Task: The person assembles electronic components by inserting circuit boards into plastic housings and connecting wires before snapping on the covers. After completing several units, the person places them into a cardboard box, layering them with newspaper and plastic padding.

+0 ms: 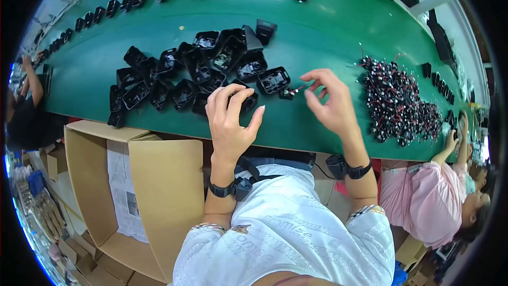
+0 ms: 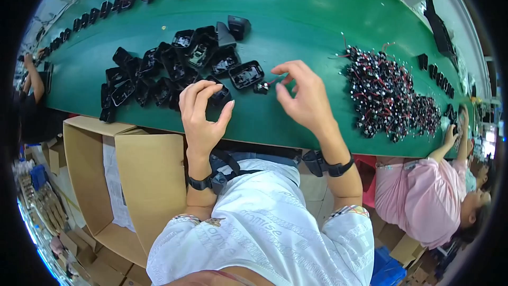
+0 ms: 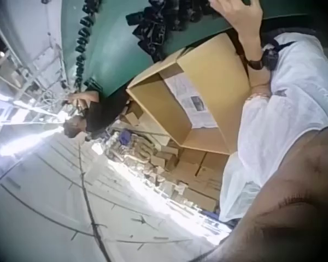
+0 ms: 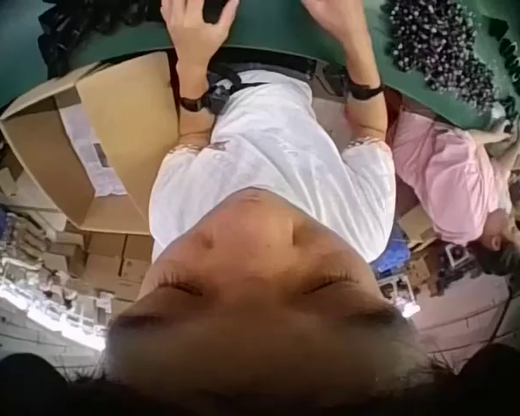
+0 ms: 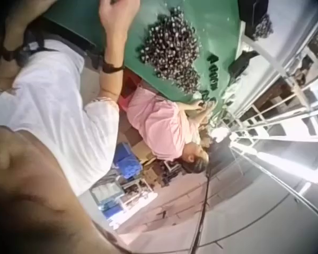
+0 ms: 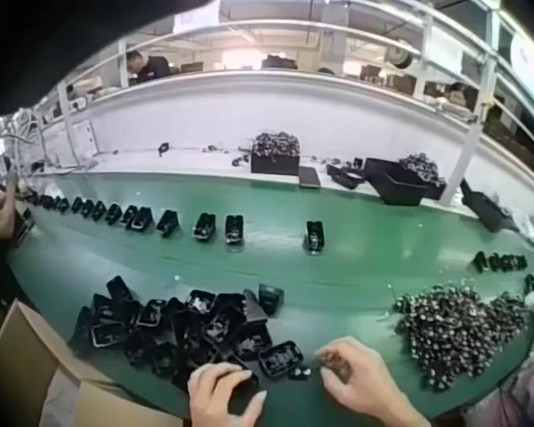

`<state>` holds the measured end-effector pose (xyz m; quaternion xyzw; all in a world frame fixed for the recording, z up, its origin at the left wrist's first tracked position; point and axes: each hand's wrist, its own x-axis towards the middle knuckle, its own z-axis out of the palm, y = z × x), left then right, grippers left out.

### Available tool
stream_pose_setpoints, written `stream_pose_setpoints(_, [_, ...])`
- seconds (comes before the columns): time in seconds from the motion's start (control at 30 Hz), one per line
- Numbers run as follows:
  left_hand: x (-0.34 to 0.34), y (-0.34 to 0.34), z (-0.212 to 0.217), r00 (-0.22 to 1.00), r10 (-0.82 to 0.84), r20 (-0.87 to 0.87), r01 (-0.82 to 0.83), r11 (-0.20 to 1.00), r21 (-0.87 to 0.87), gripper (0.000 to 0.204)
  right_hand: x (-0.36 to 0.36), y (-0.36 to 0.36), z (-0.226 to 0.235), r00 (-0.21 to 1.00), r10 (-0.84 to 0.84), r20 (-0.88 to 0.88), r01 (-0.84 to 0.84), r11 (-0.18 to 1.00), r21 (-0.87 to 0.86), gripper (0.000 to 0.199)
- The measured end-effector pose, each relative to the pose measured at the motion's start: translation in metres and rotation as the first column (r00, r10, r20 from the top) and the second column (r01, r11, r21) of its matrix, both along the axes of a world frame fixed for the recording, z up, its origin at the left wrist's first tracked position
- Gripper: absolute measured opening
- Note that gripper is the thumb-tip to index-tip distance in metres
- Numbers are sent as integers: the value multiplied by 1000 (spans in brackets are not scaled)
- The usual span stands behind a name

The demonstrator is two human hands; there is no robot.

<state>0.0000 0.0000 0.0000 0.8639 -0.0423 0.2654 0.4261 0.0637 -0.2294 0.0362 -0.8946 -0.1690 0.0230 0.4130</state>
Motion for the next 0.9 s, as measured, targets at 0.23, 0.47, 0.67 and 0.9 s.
stream_pose_setpoints(0.23, [-2, -13, -23, 988, -136, 73, 129, 987, 98, 31, -11, 14, -33, 993, -83, 81, 89, 993, -73, 39])
stream_pose_setpoints(0.47, [-6, -20, -14, 974, -221, 41, 216, 971, 101, 48, -25, -8, -25, 987, -143, -74, 144, 990, 5, 25])
stream_pose_setpoints(0.67, [-6, -20, -20, 974, -220, -56, 226, 965, 136, 50, -31, -32, -28, 957, -170, -235, 207, 968, 143, 25])
stream_pose_setpoints(0.9, [-3, -22, -24, 974, -214, -81, 223, 965, 135, 42, -25, -45, -32, 845, 33, -534, 311, 782, 540, 30])
